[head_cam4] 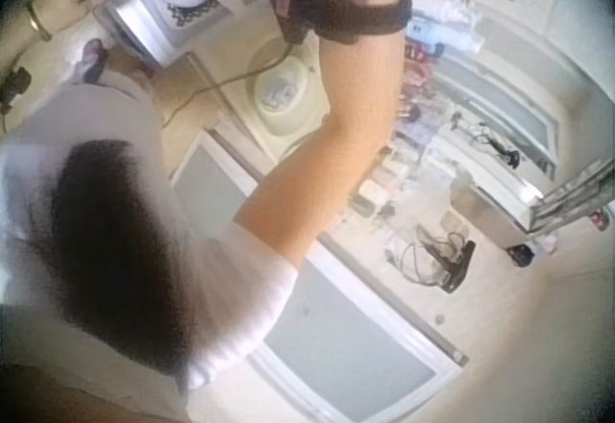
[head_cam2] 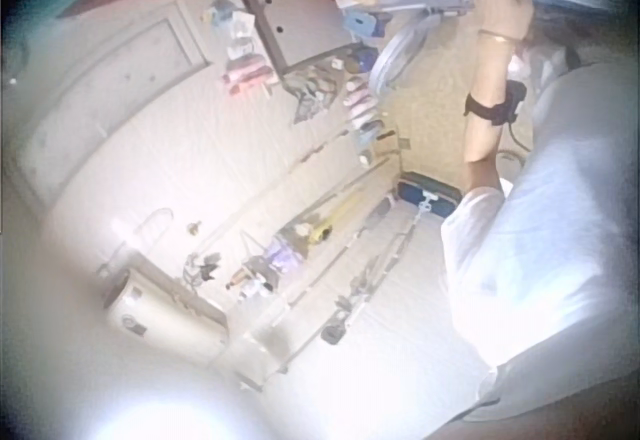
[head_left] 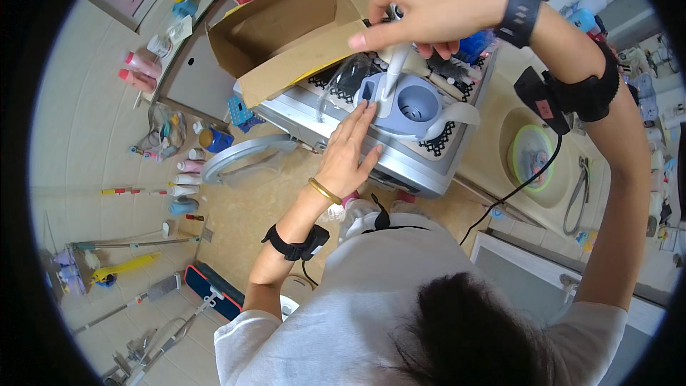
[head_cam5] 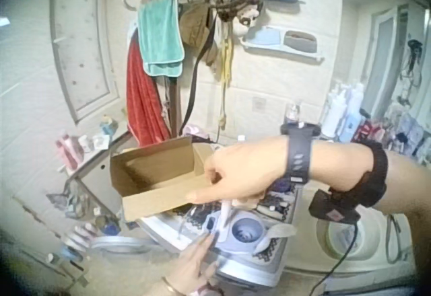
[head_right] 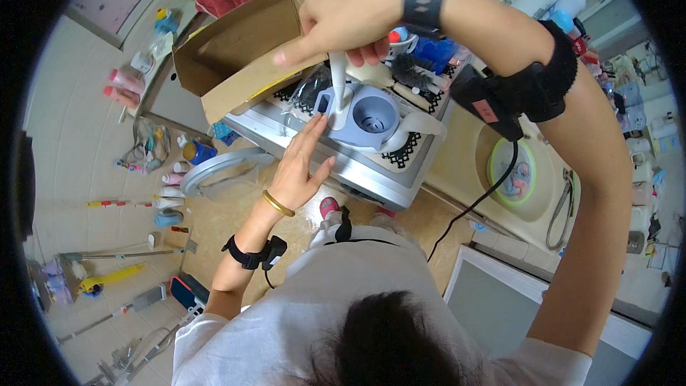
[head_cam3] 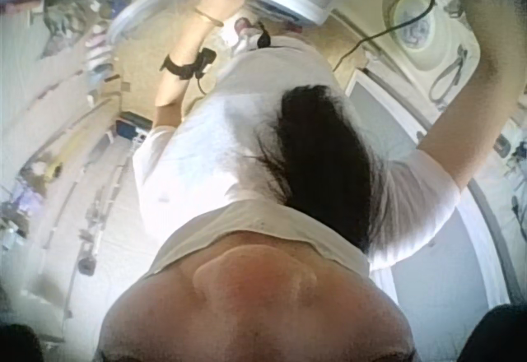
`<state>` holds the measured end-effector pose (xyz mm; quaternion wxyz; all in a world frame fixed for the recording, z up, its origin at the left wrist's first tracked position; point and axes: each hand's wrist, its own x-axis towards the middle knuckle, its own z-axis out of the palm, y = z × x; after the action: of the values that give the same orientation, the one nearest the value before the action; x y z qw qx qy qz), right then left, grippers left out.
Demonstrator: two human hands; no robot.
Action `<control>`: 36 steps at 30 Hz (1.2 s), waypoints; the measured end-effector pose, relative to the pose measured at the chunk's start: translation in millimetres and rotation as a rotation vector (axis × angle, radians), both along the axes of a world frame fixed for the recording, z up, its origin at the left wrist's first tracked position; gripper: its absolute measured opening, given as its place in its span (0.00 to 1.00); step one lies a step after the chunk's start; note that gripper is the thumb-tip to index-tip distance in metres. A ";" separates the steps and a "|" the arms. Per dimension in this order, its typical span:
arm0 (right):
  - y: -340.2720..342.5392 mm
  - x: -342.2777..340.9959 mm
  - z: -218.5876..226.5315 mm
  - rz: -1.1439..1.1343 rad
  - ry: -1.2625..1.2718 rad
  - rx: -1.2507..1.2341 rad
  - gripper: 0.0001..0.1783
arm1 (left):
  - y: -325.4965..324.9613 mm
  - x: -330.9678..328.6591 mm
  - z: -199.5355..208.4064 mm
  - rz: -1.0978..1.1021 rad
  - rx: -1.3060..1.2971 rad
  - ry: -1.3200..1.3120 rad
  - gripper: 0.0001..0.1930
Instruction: The person empties a bucket of water into a toilet, walks to a bedroom to retrieve a cardboard box containing vacuum parts, and then returns to the bathroom to assemble a brush attachment for a cleaning tool by hand.
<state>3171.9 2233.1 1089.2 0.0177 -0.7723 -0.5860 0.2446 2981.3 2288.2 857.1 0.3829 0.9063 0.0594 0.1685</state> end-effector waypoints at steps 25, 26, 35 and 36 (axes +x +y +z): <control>-209.5 155.7 -222.5 -0.628 0.826 0.696 0.16 | -106.7 27.4 23.6 0.231 0.179 -0.087 0.26; -216.6 149.2 -214.1 -0.683 1.028 0.765 0.16 | -110.5 29.0 25.9 0.202 0.148 -0.109 0.25; -221.7 35.1 -195.5 -0.267 1.325 0.707 0.11 | -149.7 67.0 34.5 0.058 -1.083 -0.287 0.29; -221.4 37.2 -193.7 -0.266 1.326 0.707 0.11 | -151.8 66.1 36.2 0.127 -1.140 -0.278 0.27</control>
<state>3209.1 2011.7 895.5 0.6415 -0.4761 -0.3981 0.4509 3047.4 2136.4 893.4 0.8030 0.5217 0.1438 0.2499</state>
